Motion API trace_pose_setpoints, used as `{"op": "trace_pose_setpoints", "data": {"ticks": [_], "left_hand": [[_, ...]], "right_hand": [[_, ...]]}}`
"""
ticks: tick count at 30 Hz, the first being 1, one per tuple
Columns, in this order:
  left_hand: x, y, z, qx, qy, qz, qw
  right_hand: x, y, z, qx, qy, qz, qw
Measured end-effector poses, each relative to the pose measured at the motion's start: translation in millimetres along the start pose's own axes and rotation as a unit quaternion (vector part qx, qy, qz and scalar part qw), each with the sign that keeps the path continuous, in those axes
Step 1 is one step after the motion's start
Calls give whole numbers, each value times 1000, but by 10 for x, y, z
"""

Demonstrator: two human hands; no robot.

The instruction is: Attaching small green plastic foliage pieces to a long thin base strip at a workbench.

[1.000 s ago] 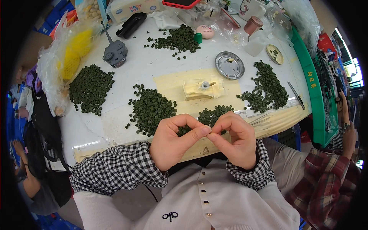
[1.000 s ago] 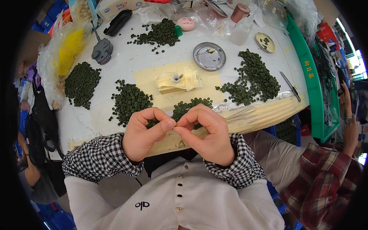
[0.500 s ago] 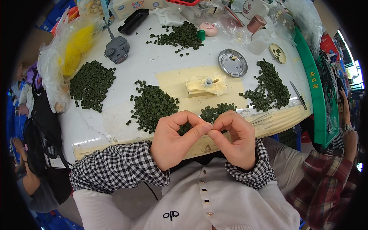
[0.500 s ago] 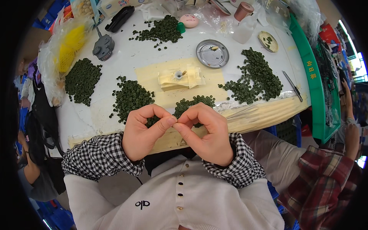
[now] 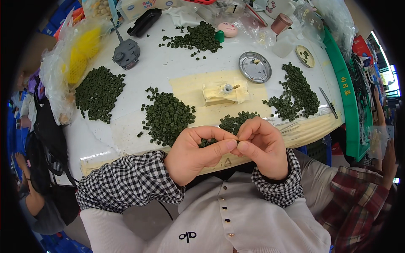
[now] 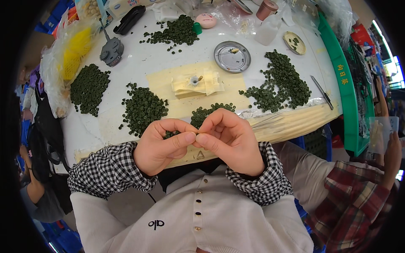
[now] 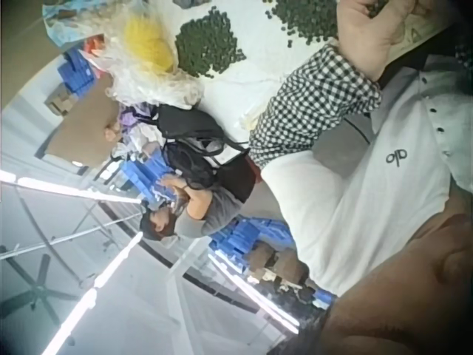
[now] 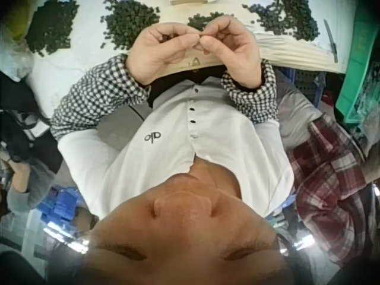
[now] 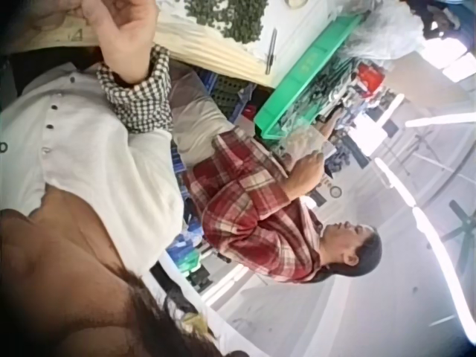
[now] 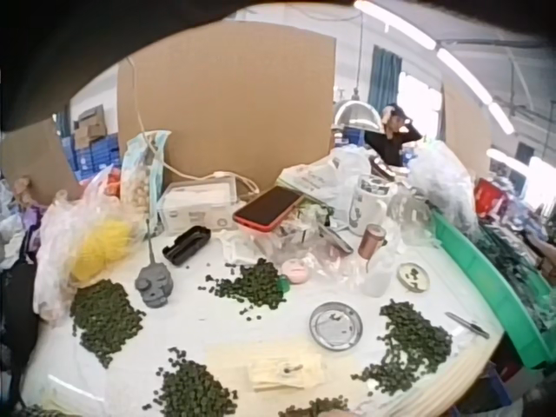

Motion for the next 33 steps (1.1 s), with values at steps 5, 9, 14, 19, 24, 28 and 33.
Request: {"op": "trace_pose_setpoints", "data": {"ticks": [5,9,14,19,24,28,33], "left_hand": [[-7,-13,-12,13,-8,2,1000],[-16,10,-10,41,-7,12,999],[-33,20,-4,46,-3,26,999],[-43,-6,31,74,9,53,996],[-33,-12,4,32,-2,30,999],[3,-1,-77,-40,-43,-8,998],[17,-19,-115,-69,-68,-17,995]], "right_hand": [[-2,-4,13,15,28,-15,999],[-28,-36,215,260,166,-2,951],[-40,-69,316,379,248,11,892],[-24,-91,346,427,277,13,861],[-8,-128,378,450,314,18,836],[24,-175,382,484,361,18,797],[41,-173,370,495,379,22,781]]}}
Point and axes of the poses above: each hand's wrist, its own x-axis away from the middle knuckle, its own y-axis out of the back of the hand, z = x × y, the point moved 7 cm from there along -x, towards the middle knuckle, and after that the axes turned 9 degrees about y, right-handed, at the moved point
